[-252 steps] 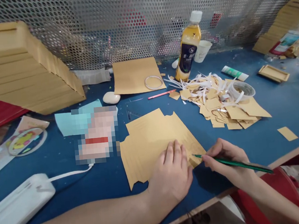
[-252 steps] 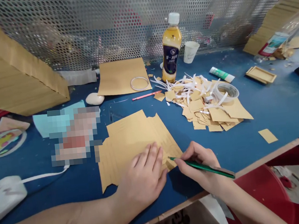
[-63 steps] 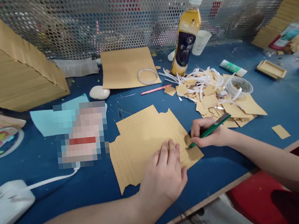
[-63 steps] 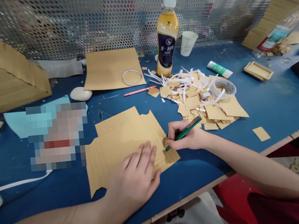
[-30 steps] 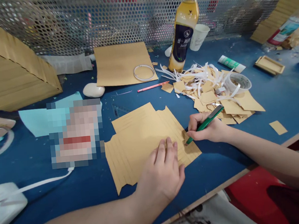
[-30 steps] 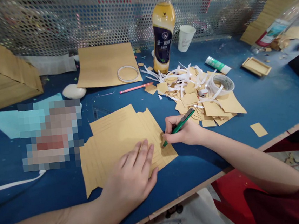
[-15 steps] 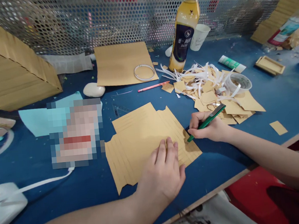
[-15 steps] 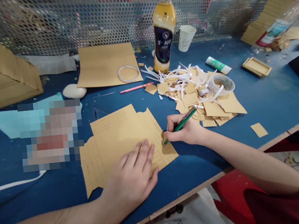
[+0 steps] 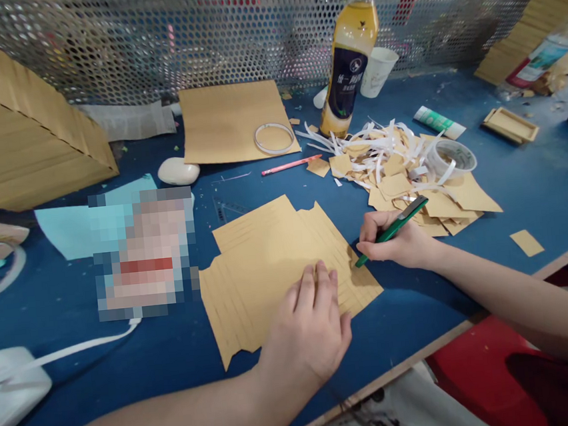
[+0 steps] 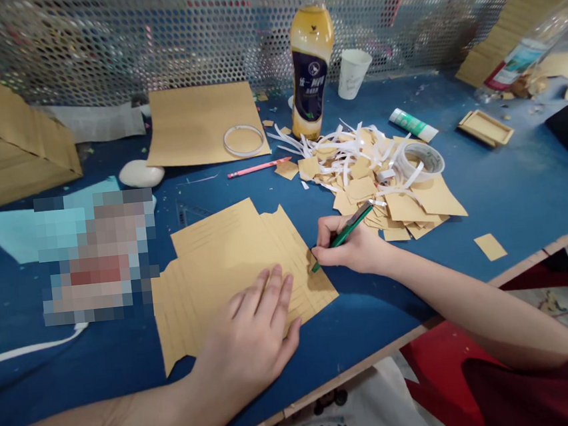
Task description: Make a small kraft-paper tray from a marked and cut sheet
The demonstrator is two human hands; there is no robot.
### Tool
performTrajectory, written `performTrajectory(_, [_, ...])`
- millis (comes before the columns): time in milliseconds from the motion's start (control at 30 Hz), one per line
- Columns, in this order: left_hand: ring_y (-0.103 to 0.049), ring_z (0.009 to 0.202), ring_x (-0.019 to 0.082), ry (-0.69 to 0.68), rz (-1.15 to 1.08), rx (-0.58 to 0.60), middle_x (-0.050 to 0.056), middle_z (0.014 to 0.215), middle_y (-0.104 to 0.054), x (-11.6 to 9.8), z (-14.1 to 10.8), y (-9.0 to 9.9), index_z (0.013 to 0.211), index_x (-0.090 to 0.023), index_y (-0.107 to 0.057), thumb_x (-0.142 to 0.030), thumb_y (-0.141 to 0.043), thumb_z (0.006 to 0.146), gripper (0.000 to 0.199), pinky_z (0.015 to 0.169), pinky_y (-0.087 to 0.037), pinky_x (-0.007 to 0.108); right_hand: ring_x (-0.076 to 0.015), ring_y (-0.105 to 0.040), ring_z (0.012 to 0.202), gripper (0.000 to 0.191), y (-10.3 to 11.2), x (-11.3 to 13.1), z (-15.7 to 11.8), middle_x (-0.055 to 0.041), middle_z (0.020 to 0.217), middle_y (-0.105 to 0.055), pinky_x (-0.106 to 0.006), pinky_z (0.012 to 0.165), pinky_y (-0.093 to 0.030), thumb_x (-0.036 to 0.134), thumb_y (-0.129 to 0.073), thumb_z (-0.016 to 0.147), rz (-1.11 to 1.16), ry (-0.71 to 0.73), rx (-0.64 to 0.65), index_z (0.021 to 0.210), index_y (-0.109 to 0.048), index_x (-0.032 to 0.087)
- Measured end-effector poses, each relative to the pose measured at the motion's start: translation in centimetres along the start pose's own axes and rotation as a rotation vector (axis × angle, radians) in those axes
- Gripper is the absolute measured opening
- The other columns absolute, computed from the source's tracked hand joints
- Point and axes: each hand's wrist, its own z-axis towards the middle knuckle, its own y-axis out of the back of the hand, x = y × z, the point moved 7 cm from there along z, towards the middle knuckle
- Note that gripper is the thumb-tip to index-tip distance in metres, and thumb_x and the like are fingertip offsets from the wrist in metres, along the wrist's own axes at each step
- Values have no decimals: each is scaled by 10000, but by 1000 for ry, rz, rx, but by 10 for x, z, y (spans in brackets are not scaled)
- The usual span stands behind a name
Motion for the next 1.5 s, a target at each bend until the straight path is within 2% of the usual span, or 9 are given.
performTrajectory(433, [-607,1094,312,-3,-5,0,220,1236,-605,0,-1,0,1200,10,-631,-253,-415,920,440,804,-485,354,-84,-475,487,342,1,3,2,32,545,-552,-210,443,-356,227,-756,679,50,23,-10,564,-435,192])
performTrajectory(600, [-603,1098,309,2,-5,-1,222,1235,-605,0,0,-1,1192,9,-634,-246,-427,913,431,810,-486,356,-60,-379,345,450,9,4,-6,44,445,-532,-204,337,-242,390,-765,709,202,5,-175,544,-389,207])
performTrajectory(733, [-601,1102,312,-1,-10,-2,229,1236,-601,0,-1,-1,1196,16,-628,-248,-428,911,437,818,-486,361,-81,-420,380,459,6,6,-17,40,425,-518,-229,382,-309,404,-813,666,76,-21,-287,531,-421,206])
performTrajectory(867, [-605,1095,316,-5,-6,-10,231,1233,-603,-1,-1,-1,1194,17,-631,-252,-434,911,437,807,-489,362,-100,-452,430,449,1,5,-20,37,453,-515,-251,424,-328,385,-801,686,61,-2,-274,529,-419,209])
performTrajectory(1233, [-608,1087,306,-9,1,-18,220,1228,-610,0,0,0,1193,9,-635,-254,-434,908,437,814,-489,355,-101,-426,474,397,-1,-3,-22,43,509,-485,-260,465,-324,334,-754,730,41,2,-243,566,-415,209])
performTrajectory(1500, [-599,1099,310,-5,-11,-14,220,1238,-604,1,-2,-1,1201,5,-633,-255,-413,918,442,826,-479,364,-91,-373,515,348,-2,-1,-23,57,541,-441,-256,507,-310,204,-700,728,37,33,-266,563,-394,201])
